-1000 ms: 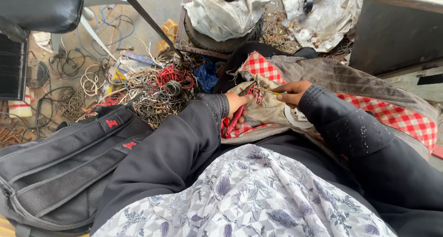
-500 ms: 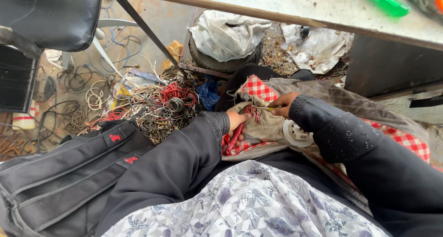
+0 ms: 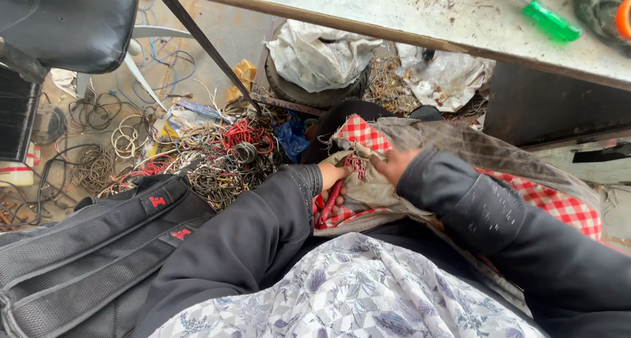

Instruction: The person uses a screwdriver to manipulate a small electrical component held in their left hand while seated. They repeatedly adjust the component and use the tool to work on its internal parts.

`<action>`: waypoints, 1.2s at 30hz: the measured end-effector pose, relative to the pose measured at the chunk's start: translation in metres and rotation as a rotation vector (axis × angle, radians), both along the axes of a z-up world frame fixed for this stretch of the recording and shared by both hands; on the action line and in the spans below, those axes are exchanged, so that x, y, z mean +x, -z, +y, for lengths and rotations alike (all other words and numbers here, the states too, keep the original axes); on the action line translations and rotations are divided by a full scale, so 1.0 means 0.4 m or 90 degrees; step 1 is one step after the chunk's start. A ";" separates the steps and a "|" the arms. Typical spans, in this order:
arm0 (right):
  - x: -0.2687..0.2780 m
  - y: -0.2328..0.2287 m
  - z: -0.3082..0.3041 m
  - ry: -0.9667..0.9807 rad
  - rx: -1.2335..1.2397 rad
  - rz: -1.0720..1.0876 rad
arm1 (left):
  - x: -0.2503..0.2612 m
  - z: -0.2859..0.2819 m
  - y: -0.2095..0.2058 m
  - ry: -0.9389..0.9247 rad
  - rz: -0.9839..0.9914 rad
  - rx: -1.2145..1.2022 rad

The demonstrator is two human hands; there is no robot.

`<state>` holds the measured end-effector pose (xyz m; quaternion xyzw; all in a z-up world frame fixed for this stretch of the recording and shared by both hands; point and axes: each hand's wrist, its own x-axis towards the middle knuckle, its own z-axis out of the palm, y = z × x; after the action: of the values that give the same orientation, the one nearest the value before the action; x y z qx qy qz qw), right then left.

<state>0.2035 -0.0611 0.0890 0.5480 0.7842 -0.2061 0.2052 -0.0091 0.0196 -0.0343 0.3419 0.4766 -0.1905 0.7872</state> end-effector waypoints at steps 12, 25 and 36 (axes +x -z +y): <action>0.031 0.023 -0.233 0.378 0.243 0.325 | 0.035 -0.004 0.073 0.071 -0.036 0.125; 0.015 -0.565 -0.492 0.094 0.159 1.037 | 0.030 0.008 0.030 0.131 -0.012 0.192; -0.045 -0.644 -0.557 -0.063 0.199 1.106 | 0.017 -0.002 -0.068 0.135 0.028 0.189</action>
<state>0.1855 -0.2839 0.3465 0.1848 0.7050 -0.4312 -0.5319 -0.0023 0.0189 -0.0070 0.4984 0.4778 -0.2073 0.6931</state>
